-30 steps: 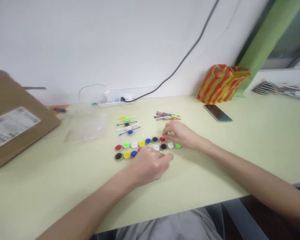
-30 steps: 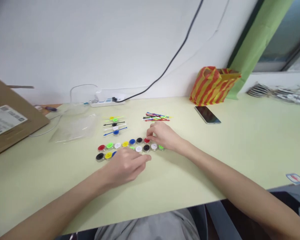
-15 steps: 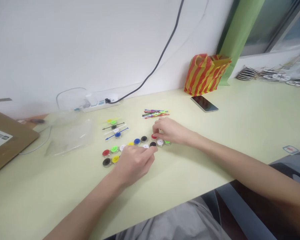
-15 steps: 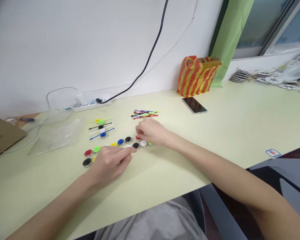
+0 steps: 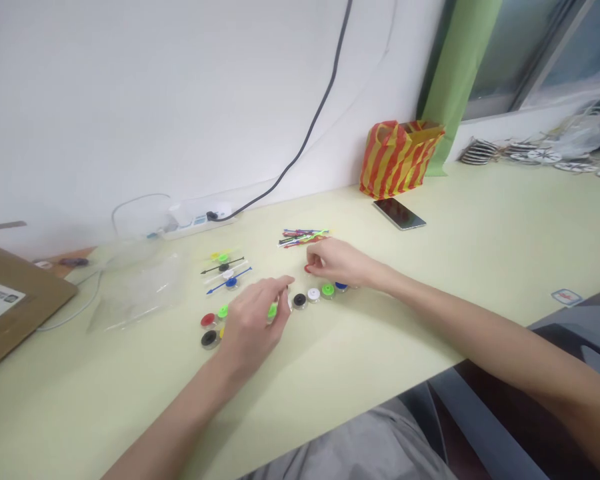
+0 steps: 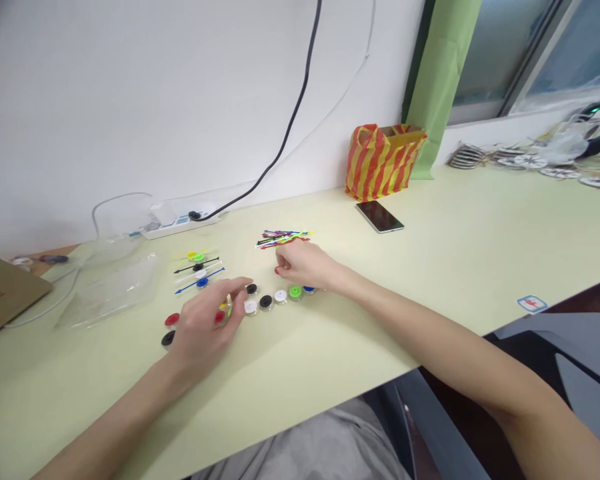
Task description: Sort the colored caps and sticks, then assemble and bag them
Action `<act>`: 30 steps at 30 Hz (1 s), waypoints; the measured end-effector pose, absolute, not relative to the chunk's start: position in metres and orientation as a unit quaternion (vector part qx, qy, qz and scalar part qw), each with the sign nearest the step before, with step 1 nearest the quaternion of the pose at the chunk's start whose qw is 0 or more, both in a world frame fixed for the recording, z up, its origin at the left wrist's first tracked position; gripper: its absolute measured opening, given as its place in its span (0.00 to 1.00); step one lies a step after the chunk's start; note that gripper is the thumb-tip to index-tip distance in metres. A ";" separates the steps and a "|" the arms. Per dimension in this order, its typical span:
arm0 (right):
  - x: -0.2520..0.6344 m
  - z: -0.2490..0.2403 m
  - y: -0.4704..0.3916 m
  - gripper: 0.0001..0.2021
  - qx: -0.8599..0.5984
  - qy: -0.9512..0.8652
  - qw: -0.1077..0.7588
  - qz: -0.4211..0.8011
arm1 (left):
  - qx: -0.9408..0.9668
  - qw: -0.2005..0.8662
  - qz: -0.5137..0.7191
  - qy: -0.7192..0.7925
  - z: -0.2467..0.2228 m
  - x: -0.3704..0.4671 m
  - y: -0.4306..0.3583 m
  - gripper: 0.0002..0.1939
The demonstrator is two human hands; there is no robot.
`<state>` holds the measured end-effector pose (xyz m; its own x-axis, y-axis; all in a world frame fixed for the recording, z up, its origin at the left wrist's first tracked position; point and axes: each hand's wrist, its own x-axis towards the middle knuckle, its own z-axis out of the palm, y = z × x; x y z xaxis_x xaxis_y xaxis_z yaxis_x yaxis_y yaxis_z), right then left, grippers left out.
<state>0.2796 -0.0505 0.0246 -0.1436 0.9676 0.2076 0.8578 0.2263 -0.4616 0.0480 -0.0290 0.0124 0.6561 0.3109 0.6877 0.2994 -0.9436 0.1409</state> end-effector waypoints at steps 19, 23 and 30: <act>0.306 0.006 -0.031 0.12 -0.558 -0.750 0.346 0.083 | 0.892 0.000 0.427 0.147 0.014 0.047 -0.022 0.06; 0.344 -0.006 -0.017 0.15 -0.622 -0.752 0.218 -0.010 | 0.896 -0.007 0.419 0.148 0.013 0.045 -0.022 0.08; 0.350 -0.013 -0.014 0.12 -0.619 -0.754 0.220 -0.015 | 0.901 -0.013 0.412 0.137 0.014 0.046 -0.021 0.07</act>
